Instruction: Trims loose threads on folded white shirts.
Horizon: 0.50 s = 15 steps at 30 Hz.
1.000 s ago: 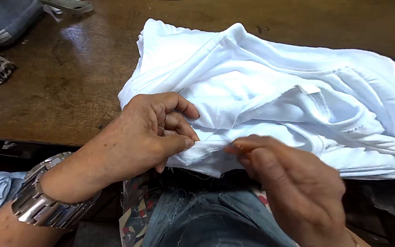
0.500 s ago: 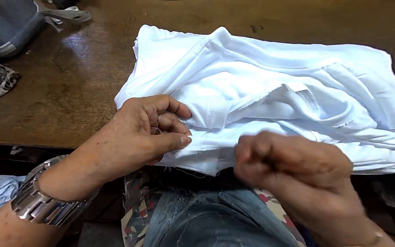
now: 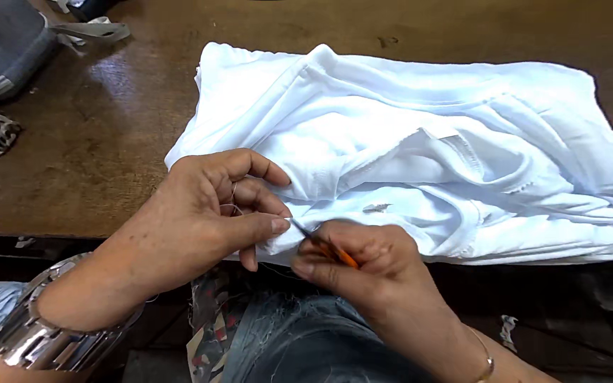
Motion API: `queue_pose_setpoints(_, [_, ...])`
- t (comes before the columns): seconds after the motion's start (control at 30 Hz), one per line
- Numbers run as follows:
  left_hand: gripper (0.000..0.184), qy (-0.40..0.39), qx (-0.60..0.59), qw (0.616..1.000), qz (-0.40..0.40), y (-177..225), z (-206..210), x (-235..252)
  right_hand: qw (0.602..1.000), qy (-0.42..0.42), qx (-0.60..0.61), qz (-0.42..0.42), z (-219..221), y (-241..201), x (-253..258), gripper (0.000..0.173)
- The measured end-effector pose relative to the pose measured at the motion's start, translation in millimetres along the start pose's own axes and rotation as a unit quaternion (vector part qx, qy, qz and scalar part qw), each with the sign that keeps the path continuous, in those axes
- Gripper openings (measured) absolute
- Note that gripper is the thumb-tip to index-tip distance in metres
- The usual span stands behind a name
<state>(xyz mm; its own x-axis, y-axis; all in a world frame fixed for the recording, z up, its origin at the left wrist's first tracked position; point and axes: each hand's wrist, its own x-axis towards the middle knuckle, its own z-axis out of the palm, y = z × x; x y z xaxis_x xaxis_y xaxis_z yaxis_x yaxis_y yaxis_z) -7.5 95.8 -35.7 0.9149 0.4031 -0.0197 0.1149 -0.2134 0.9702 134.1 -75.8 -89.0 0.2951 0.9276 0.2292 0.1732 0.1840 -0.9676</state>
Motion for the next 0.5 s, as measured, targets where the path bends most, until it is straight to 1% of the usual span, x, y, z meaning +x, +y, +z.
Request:
queue_pose_setpoints(0.03, [0.033, 0.000, -0.002, 1.000, 0.001, -0.8, -0.5, -0.3, 0.997, -0.061, -0.026, -0.050, -4.0, 3.7, -3.4, 0.008])
queue_pose_setpoints(0.07, [0.032, -0.001, -0.004, 1.000, 0.001, -1.9, -1.0, -0.7, 0.983, -0.137, -0.065, -0.099, -9.4, 7.8, -7.8, 0.013])
queue_pose_setpoints(0.1, [0.030, -0.004, -0.005, 1.000, 0.002, -3.4, -1.5, -0.8, 0.962, -0.213, -0.105, -0.135, -14.3, 10.7, -12.8, 0.017])
queue_pose_setpoints(0.13, [0.029, -0.006, -0.009, 1.000, 0.002, -5.1, -2.0, -0.7, 0.942, -0.264, -0.141, -0.154, -16.9, 13.0, -18.0, 0.017])
queue_pose_setpoints(0.17, [0.029, -0.006, -0.015, 1.000, 0.003, -6.6, -2.4, -0.5, 0.928, -0.279, -0.182, -0.164, -18.0, 16.0, -23.4, 0.018])
queue_pose_setpoints(0.2, [0.029, -0.006, -0.019, 1.000, 0.002, -7.6, -2.5, -0.4, 0.925, -0.262, -0.217, -0.169, -19.2, 19.5, -28.4, 0.021])
queue_pose_setpoints(0.27, [0.029, 0.000, -0.019, 1.000, 0.001, -8.5, -1.7, 0.4, 0.941, -0.174, -0.238, -0.163, -24.9, 23.6, -32.3, 0.023])
queue_pose_setpoints(0.33, [0.029, 0.006, -0.004, 1.000, 0.000, -8.7, -0.6, 0.9, 0.960, -0.068, -0.229, -0.149, -31.0, 18.8, -25.9, 0.012])
queue_pose_setpoints(0.4, [0.028, 0.011, 0.013, 1.000, 0.005, -7.2, 1.0, 1.2, 0.971, 0.006, -0.203, -0.128, -37.3, 8.9, -17.8, 0.021])
queue_pose_setpoints(0.47, [0.029, 0.017, 0.031, 0.999, 0.017, -5.0, 2.6, 1.3, 0.973, 0.067, -0.185, -0.118, -39.6, 1.6, -12.3, 0.024])
queue_pose_setpoints(0.5, [0.029, 0.022, 0.034, 0.999, 0.023, -4.2, 4.1, 1.0, 0.974, 0.084, -0.174, -0.121, -38.5, -0.2, -10.3, 0.025])
